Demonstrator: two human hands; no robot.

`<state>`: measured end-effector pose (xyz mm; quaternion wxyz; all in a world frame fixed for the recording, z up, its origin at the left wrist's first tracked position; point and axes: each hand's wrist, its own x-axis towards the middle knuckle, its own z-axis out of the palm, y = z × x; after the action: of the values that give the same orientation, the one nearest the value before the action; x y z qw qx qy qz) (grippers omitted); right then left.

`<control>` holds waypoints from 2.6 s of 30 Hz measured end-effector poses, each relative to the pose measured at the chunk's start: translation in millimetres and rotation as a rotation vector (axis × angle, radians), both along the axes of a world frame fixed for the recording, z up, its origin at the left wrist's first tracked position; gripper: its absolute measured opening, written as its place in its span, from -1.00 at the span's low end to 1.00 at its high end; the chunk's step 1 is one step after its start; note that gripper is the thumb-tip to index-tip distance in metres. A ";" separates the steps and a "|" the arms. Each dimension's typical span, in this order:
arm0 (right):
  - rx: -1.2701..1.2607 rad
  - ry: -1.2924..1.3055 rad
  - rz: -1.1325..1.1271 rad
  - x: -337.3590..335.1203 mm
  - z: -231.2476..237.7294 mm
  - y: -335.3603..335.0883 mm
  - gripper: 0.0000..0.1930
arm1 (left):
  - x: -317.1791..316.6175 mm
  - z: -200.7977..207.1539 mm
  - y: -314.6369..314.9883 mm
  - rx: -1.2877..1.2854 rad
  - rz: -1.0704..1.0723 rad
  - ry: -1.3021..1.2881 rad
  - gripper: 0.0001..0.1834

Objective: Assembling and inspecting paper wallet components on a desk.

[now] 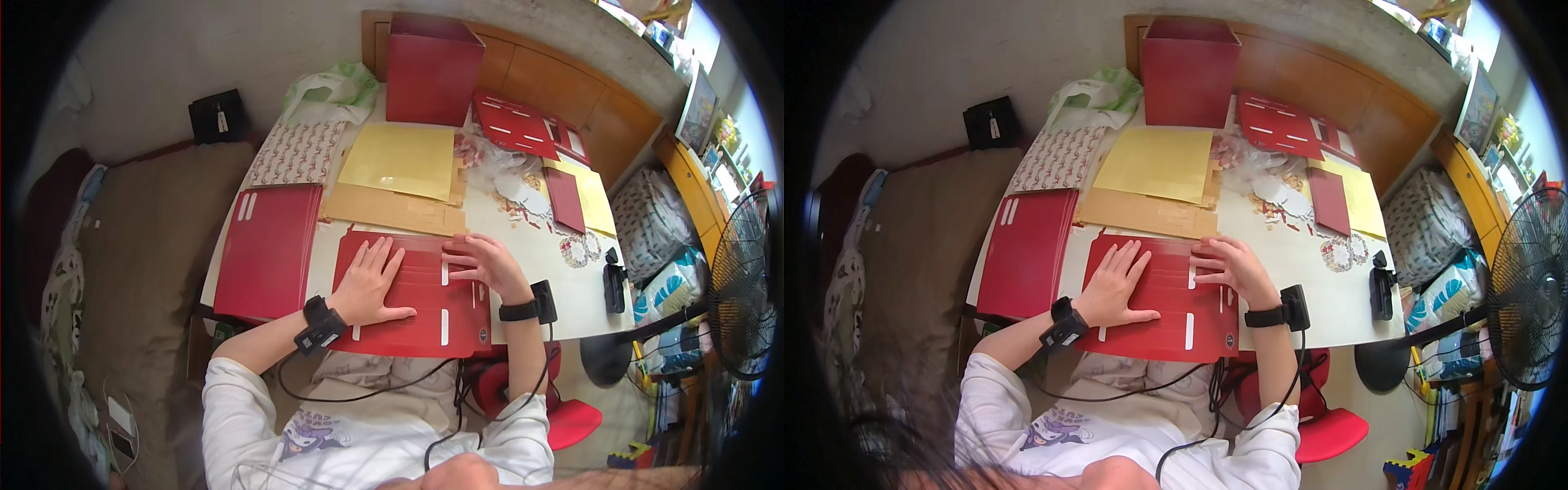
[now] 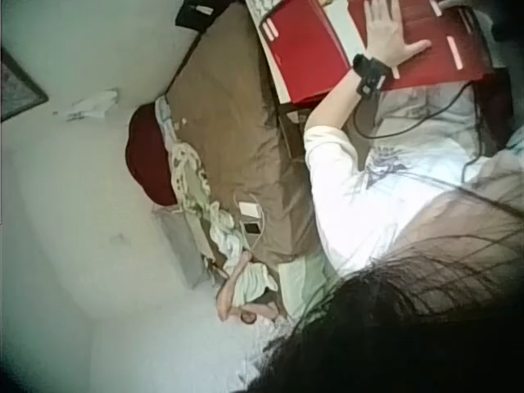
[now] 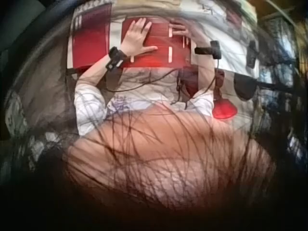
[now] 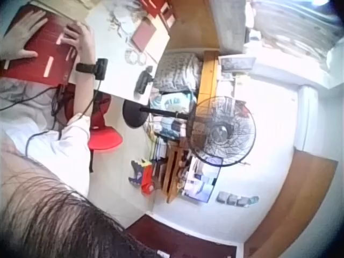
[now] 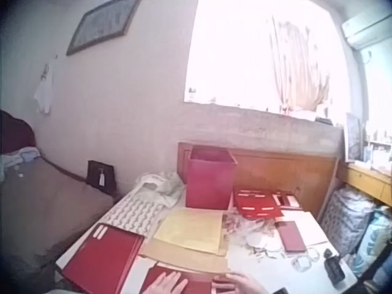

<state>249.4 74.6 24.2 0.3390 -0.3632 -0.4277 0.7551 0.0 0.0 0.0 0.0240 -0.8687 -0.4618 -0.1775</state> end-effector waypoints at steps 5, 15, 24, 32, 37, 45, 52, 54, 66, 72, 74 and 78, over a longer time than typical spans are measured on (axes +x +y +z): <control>-0.036 0.112 -0.012 1.8 -3.8 -1.6 -0.62 | 3.4 -0.5 -1.1 0.034 -0.014 -0.025 0.02; 0.646 -0.383 0.047 -23.6 -17.5 -9.7 -0.74 | 5.5 7.7 -3.2 0.168 -0.073 -0.136 -0.05; 1.633 -0.811 0.048 -32.7 -17.0 -18.5 -0.78 | 7.0 3.6 -10.4 0.357 -0.078 -0.049 -0.27; 1.615 -0.965 0.198 -34.1 -28.0 -56.1 -0.55 | 0.6 -13.6 -11.1 0.254 -0.209 -0.058 -0.35; 1.627 -1.045 0.113 -32.3 -30.2 -62.7 -0.52 | -0.6 -11.7 -26.6 0.197 0.060 -0.003 -0.25; 1.611 -1.376 -0.101 -69.1 -35.6 -57.1 -0.62 | 9.5 -9.7 -10.3 0.227 -0.066 -0.081 -0.30; 1.758 -1.261 -0.270 -72.2 -33.9 -59.8 -0.81 | 8.7 -9.1 -14.6 0.219 -0.075 -0.141 -0.33; 1.762 -1.251 -0.261 -72.3 -36.4 -61.8 -0.81 | 8.8 -9.1 -15.1 0.262 -0.082 -0.152 -0.33; 1.779 -1.288 0.002 -61.6 -37.7 -63.4 -0.71 | 10.4 -5.2 -20.3 0.242 -0.101 -0.107 -0.43; 1.739 -1.114 0.152 -51.7 -27.8 -68.7 -0.61 | 8.0 -14.5 -15.2 0.173 -0.134 -0.113 -0.44; 1.668 -1.028 0.157 -48.4 -25.0 -75.6 -0.57 | 3.1 -17.3 -16.1 0.255 -0.160 -0.110 -0.41; 1.561 -1.122 0.142 -36.9 -26.0 -84.6 -0.49 | -1.0 -11.8 -27.4 0.183 -0.107 -0.066 -0.34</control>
<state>212.5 -10.0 -1.7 0.1848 -0.3167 -0.9303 -0.0068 -1.0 -27.4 -11.8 0.0785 -0.8799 -0.3971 -0.2486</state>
